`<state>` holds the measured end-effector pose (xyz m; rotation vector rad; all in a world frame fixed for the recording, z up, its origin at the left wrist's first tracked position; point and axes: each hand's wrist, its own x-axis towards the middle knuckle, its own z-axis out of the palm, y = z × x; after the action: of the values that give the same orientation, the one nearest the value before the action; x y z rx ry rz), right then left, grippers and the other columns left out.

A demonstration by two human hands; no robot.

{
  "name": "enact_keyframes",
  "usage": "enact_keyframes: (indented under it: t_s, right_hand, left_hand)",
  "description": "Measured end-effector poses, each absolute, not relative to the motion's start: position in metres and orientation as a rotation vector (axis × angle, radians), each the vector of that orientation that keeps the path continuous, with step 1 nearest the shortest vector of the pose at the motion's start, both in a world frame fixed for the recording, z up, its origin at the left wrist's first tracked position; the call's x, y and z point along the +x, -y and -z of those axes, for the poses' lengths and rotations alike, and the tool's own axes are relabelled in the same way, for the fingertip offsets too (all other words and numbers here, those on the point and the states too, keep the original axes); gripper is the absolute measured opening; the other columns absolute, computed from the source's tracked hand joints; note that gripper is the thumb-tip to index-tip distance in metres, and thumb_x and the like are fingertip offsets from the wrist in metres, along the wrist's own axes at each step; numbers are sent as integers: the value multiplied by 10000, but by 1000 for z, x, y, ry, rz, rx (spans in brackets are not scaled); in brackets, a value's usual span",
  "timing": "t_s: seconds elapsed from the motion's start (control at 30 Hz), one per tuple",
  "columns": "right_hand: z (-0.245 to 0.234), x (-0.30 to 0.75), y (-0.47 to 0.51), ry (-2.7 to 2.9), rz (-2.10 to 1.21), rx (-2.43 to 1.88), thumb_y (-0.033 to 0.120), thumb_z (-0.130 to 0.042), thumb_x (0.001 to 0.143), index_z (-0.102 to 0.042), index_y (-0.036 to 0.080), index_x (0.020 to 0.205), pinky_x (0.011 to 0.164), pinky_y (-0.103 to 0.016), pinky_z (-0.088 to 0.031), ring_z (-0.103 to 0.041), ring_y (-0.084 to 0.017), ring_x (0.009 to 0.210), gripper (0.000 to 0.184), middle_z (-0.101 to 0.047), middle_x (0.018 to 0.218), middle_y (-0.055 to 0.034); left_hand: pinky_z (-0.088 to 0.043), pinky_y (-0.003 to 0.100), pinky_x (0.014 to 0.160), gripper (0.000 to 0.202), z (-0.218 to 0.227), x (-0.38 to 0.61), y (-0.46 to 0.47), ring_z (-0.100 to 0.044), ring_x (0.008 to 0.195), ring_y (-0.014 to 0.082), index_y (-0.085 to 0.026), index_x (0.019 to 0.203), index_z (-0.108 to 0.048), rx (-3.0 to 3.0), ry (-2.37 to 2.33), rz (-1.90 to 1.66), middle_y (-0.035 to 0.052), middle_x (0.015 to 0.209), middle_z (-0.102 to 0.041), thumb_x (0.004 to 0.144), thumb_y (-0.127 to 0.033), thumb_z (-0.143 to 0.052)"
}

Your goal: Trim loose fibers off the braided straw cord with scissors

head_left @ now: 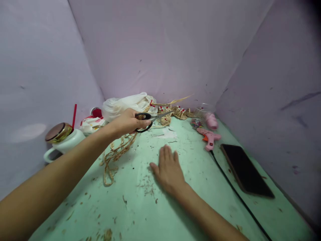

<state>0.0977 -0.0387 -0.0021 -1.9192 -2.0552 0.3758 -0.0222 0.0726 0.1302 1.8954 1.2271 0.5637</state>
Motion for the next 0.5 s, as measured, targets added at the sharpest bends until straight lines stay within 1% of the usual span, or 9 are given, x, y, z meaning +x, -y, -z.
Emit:
enact_keyframes:
  t_s: [0.07, 0.13, 0.2, 0.27, 0.33, 0.4, 0.43, 0.47, 0.5]
  right_hand:
    - [8, 78, 49, 2261, -452, -1681, 476, -330, 823, -258, 1, 1318, 1040, -470, -93, -93, -287, 1300, 689, -197, 1396, -199]
    - [11, 46, 71, 2418, -506, -1409, 500, -372, 794, -318, 62, 1308, 1027, -463, -168, -144, -283, 1293, 678, -269, 1385, -163]
    - [8, 22, 88, 2405, -510, -1373, 475, -367, 809, -386, 272, 1274, 1005, -448, -240, -219, -225, 1284, 508, -373, 1357, -20]
    - [3, 19, 84, 2371, -499, -1396, 441, -333, 835, -382, 345, 1257, 994, -462, -249, -239, -206, 1279, 436, -388, 1348, 30]
    - [-3, 35, 60, 2303, -476, -1465, 407, -287, 861, -332, 245, 1304, 1003, -499, -188, -197, -238, 1290, 473, -326, 1382, -48]
    - [-6, 56, 28, 2170, -435, -1620, 365, -218, 884, -262, -1, 1313, 985, -573, -84, -111, -325, 1295, 566, -226, 1385, -231]
    - [-6, 62, 15, 2032, -418, -1800, 361, -228, 886, -275, -53, 1291, 991, -561, -69, -114, -334, 1292, 581, -232, 1371, -265]
    - [-6, 64, 6, 2037, -443, -1795, 368, -253, 882, -291, -68, 1277, 998, -545, -85, -128, -339, 1289, 589, -248, 1361, -279]
    - [-6, 61, 2, 2045, -502, -1767, 368, -303, 876, -332, -35, 1264, 992, -535, -141, -199, -338, 1269, 560, -299, 1346, -266]
  left_hand:
    - [-218, 209, 383, 302, -130, -21, -72, -319, 396, 55, -154, 535, -438, 1896, -1215, -553, -42, 458, -375, 638, -378, -614]
    - [-216, 207, 383, 279, -128, -18, -70, -324, 395, 54, -149, 560, -463, 1913, -1188, -529, -40, 467, -386, 650, -374, -602]
    - [-219, 205, 387, 264, -126, -18, -69, -332, 397, 53, -149, 577, -475, 1949, -1170, -501, -41, 473, -390, 656, -369, -597]
    - [-223, 205, 390, 264, -125, -20, -70, -336, 396, 53, -151, 571, -471, 1988, -1168, -479, -43, 470, -388, 657, -367, -595]
    - [-222, 207, 391, 282, -125, -25, -74, -330, 395, 53, -154, 546, -450, 2011, -1181, -480, -46, 460, -378, 655, -372, -593]
    - [-214, 209, 390, 300, -128, -30, -79, -323, 392, 54, -158, 524, -429, 2022, -1199, -503, -51, 447, -363, 651, -377, -589]
    - [-209, 210, 391, 305, -130, -31, -82, -321, 392, 54, -160, 516, -423, 2029, -1211, -521, -52, 443, -358, 649, -379, -587]
    - [-205, 212, 392, 307, -132, -32, -85, -320, 392, 55, -160, 511, -421, 2042, -1225, -548, -52, 439, -357, 648, -381, -584]
    - [-203, 213, 396, 306, -135, -32, -88, -320, 391, 56, -160, 507, -424, 2058, -1241, -582, -53, 433, -357, 648, -381, -581]
